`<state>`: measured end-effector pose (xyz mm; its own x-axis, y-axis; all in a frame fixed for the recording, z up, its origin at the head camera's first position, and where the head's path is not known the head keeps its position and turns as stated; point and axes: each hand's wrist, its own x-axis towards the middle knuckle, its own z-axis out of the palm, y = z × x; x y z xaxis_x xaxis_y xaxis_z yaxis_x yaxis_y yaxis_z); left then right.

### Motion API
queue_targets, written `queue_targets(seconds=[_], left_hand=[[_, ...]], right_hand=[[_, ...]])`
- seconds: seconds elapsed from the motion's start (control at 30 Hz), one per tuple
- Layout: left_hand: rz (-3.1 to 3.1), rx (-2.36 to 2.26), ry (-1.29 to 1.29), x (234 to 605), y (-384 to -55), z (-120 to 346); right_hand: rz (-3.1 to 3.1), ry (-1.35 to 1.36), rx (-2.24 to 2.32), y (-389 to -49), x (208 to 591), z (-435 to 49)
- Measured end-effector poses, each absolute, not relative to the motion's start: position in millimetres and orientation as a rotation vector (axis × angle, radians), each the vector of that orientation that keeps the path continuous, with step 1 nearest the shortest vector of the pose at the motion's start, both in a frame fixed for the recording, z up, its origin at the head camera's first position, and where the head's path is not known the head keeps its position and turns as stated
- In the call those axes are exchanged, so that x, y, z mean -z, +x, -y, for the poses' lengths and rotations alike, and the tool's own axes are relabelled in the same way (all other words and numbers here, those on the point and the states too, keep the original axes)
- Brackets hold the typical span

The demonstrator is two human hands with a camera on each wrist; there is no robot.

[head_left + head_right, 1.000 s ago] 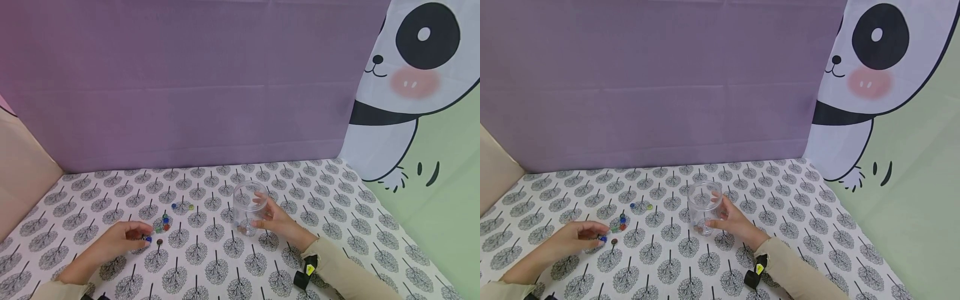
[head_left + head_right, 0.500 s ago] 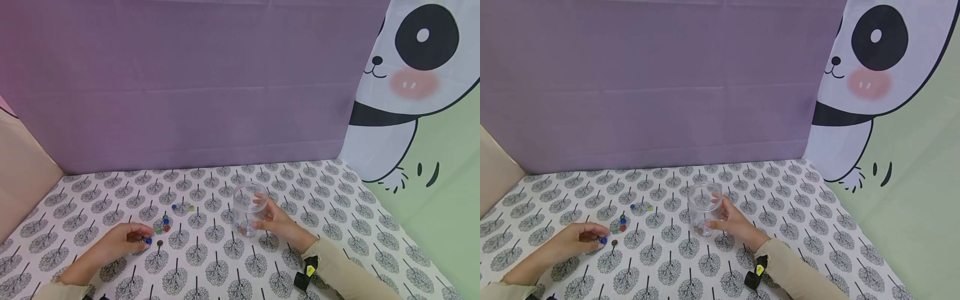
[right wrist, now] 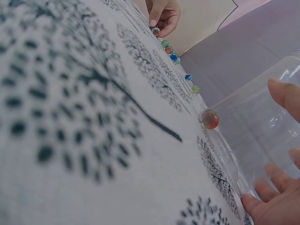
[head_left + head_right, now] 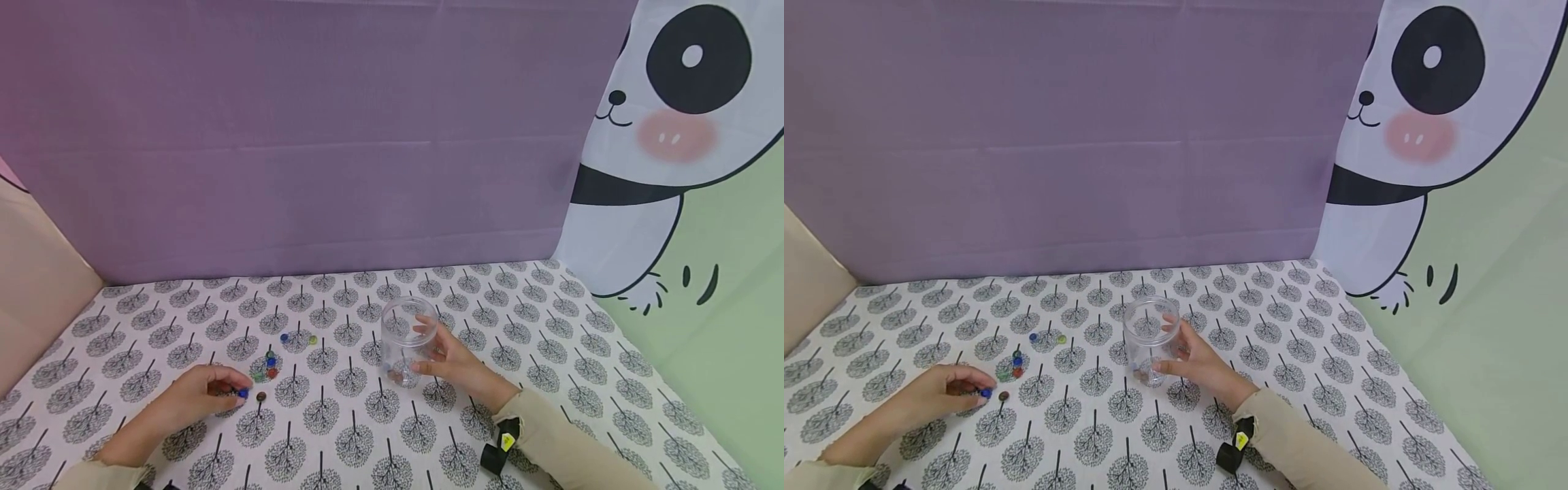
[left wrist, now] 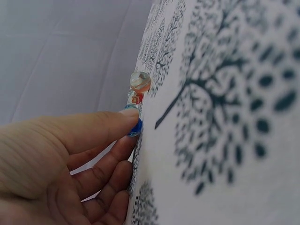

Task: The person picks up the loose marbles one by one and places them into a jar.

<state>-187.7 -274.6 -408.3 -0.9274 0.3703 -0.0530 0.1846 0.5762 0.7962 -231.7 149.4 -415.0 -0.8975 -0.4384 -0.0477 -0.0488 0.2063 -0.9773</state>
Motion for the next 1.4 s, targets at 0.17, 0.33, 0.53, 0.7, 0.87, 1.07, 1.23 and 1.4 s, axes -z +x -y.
queue_targets(seconds=[0.17, 0.33, 0.53, 0.7, 0.87, 1.07, 1.23, 1.4], left_hand=[[-2.572, -1.293, 0.469, 408.4, -188.2, 274.4], [-2.571, -1.297, 0.475, 408.5, -188.1, 274.3], [-2.563, -1.292, 0.444, 408.4, -188.3, 274.8], [-2.587, -1.28, 0.461, 409.4, -188.3, 275.0], [-2.634, -1.261, 0.479, 410.0, -188.2, 274.1], [-2.659, -1.262, 0.443, 408.5, -188.9, 271.8], [-2.672, -1.253, 0.414, 406.1, -187.4, 269.8], [-2.707, -1.217, 0.424, 402.5, -186.4, 267.7]], right_hand=[[-2.163, -0.457, 1.743, -231.8, 415.0, -149.9], [-2.177, -0.453, 1.734, -231.7, 414.5, -149.7], [-2.185, -0.444, 1.732, -232.4, 415.2, -148.7], [-2.189, -0.45, 1.731, -233.7, 416.0, -148.7], [-2.188, -0.457, 1.728, -234.2, 416.9, -149.5], [-2.162, -0.473, 1.746, -234.9, 417.1, -150.2], [-2.169, -0.475, 1.741, -235.5, 417.9, -150.9], [-2.186, -0.483, 1.734, -234.7, 418.1, -150.6]])
